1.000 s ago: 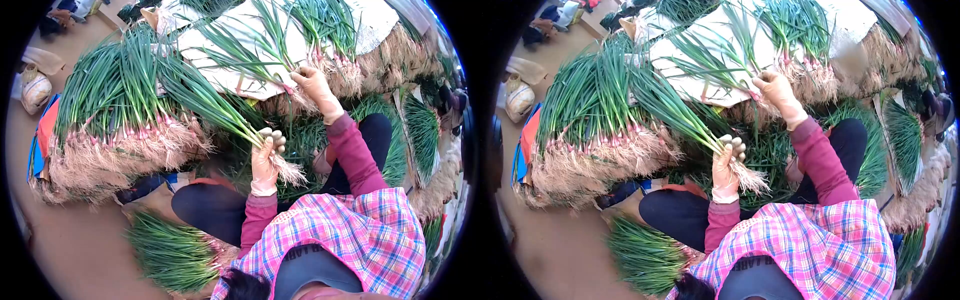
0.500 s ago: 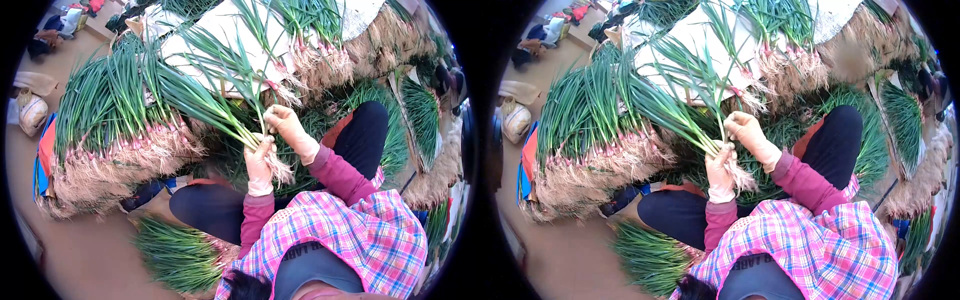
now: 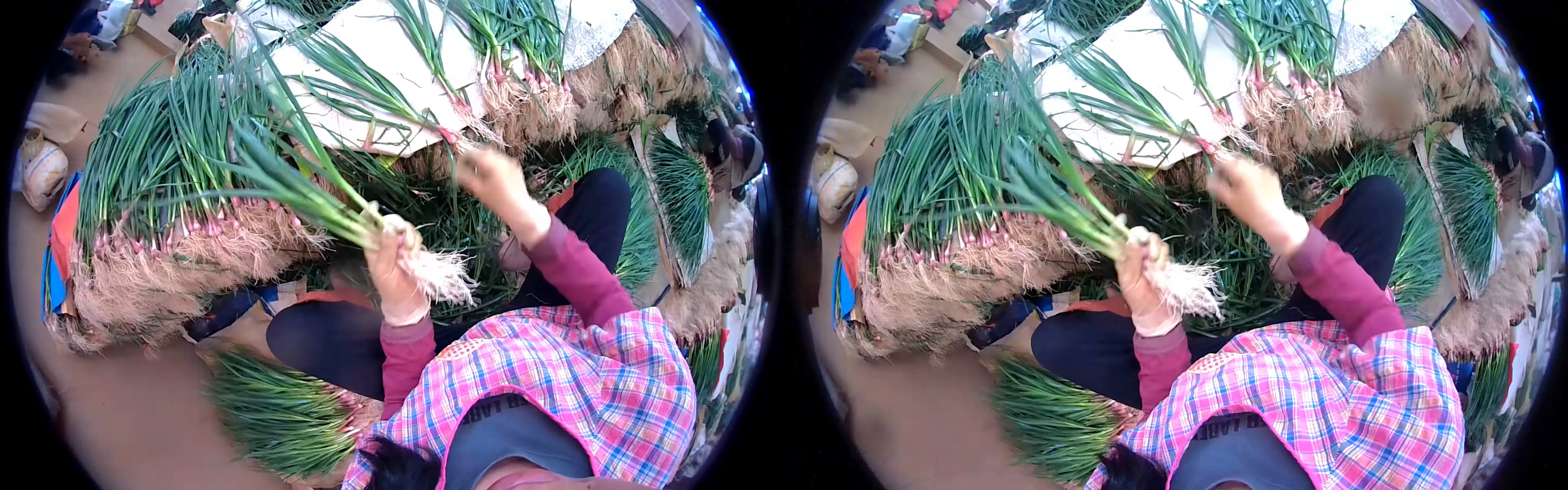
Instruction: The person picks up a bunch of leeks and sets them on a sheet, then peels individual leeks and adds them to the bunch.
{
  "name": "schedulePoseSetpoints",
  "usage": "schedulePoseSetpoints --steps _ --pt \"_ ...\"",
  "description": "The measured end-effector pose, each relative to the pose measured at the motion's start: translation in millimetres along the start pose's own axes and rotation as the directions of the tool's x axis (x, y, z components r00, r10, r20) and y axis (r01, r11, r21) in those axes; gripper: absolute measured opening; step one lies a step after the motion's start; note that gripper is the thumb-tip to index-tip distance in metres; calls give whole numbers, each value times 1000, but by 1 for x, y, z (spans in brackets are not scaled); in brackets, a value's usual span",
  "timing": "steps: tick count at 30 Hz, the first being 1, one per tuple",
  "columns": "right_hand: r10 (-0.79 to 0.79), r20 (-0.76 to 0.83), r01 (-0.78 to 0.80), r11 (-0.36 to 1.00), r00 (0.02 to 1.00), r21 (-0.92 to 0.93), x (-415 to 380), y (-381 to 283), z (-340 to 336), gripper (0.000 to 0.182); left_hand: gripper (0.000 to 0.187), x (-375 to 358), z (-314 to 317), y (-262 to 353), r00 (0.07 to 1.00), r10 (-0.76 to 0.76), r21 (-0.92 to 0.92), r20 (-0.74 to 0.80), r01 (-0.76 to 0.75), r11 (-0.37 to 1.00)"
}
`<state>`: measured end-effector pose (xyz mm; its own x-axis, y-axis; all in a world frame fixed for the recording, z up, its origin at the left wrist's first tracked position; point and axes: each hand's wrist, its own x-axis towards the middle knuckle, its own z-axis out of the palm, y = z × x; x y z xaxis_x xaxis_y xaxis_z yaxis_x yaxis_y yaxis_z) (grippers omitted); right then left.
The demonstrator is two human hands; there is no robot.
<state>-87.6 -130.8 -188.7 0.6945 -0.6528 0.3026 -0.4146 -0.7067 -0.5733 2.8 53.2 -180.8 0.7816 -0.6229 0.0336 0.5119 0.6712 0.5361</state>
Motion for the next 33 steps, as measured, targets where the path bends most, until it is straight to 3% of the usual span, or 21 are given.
schedulePoseSetpoints --steps 1,2,4,5,7,9,10,11,13,15,17,21,23,25,26,27,29,30,31,32,33 --pt "60 -169 -79 991 984 -105 25 -2 -2 26 49 2 -7 -8 998 -69 19 -11 69 997" --pt "61 -173 -78 992 983 -98 46 9 8 26 54 2 -18 -18 991 -136 5 9 136 991" --pt "-63 53 77 940 997 -332 71 31 34 27 52 -1 -20 -26 984 -179 13 -9 179 984" --pt "-65 42 75 941 997 -329 66 18 25 27 50 1 -19 -26 982 -185 44 -35 187 981" --pt "86 187 -67 992 979 -106 39 -31 -8 23 34 2 -12 -26 974 -139 145 -180 166 975" --pt "7 207 -32 993 978 118 -6 -61 -18 25 28 2 0 -26 960 -197 80 -198 216 973" --pt "-80 93 57 973 992 223 -26 -55 0 26 21 3 -10 -30 975 -213 67 -69 218 974" --pt "58 146 -108 925 988 363 -31 -56 3 22 17 6 -20 -38 973 -197 95 -121 209 973" --pt "174 210 -266 765 962 586 -14 -29 30 20 14 2 -11 -36 951 -219 138 -220 253 958" --pt "183 546 -552 518 818 654 11 -44 25 14 16 -2 -14 -35 959 -213 186 -189 247 951" --pt "146 594 -605 333 791 723 19 -42 40 13 16 -4 -14 -36 962 -214 155 -171 241 958" --pt "209 509 -547 212 835 810 13 -50 54 14 18 -2 -17 -21 967 -202 213 -158 233 949" --pt "217 457 -488 119 862 865 13 -48 51 16 21 -1 -20 -22 959 -281 -5 -47 281 960" --pt "341 308 -354 81 888 932 18 -48 46 10 22 -4 -24 -22 961 -269 16 -61 270 963" --pt "445 238 -282 33 864 959 30 -32 38 9 22 -9 -19 -16 960 -278 -68 -5 277 958" --pt "565 327 -232 -236 757 944 43 -2 40 11 23 -12 -14 -10 958 -283 -151 53 288 946" --pt "333 282 -291 -22 900 956 44 14 33 9 24 -12 -16 -1 937 -343 -233 62 348 908" --pt "198 380 -372 -80 904 925 39 -8 30 9 23 -9 -17 1 926 -364 -300 100 377 876" --pt "170 538 -538 -48 826 842 26 -30 29 25 23 -9 -18 2 914 -383 -370 135 405 836" --pt "-143 508 -518 -42 849 854 13 -37 36 46 21 -8 -16 3 912 -396 -354 104 406 843" --pt "-217 514 -533 -36 830 845 9 -66 20 49 21 -4 -16 3 894 -414 -475 172 443 760"
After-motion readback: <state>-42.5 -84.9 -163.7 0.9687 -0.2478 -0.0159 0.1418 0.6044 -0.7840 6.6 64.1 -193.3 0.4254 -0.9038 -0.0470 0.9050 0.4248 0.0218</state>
